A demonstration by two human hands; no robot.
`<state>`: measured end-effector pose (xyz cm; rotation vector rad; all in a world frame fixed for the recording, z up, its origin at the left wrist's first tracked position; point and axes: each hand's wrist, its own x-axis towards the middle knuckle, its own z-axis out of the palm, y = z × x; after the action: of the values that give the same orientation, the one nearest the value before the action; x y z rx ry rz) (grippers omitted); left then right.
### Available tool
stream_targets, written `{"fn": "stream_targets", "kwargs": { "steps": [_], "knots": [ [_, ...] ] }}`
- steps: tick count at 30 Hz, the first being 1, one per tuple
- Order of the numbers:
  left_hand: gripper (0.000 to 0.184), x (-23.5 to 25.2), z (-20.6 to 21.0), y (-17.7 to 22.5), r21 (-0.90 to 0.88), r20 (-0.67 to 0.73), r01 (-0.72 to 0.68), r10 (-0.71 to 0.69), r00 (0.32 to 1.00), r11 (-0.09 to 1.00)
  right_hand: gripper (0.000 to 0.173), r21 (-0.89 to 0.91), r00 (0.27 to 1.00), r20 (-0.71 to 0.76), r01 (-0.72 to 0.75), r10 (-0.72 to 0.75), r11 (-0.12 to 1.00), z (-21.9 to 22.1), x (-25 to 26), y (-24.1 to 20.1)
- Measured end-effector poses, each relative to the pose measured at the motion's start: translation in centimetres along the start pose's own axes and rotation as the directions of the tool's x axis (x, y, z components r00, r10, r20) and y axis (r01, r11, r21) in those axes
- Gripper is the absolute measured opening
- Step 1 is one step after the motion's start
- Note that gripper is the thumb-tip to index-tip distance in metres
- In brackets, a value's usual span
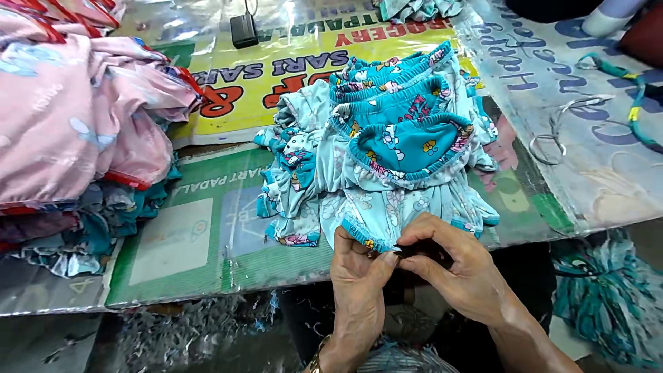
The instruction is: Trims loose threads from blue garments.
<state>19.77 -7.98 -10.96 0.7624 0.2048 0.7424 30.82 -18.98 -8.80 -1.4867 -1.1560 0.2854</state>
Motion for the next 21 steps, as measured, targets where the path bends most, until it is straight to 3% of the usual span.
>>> {"fn": "stream_targets", "kwargs": {
  "steps": [17,21],
  "knots": [
    [0.046,0.2,-0.8,-0.5,0.098,0.061,-0.066,0.060,0.996,0.993,0.012,0.273,0.999,0.020,-0.042,0.038,0.961,0.2,0.1,1.1],
    [0.047,0.2,-0.8,-0.6,0.057,0.050,-0.042,0.039,0.998,0.998,0.018,0.265,0.997,0.043,-0.068,0.058,0.962,0.2,-0.1,1.1]
  ]
}}
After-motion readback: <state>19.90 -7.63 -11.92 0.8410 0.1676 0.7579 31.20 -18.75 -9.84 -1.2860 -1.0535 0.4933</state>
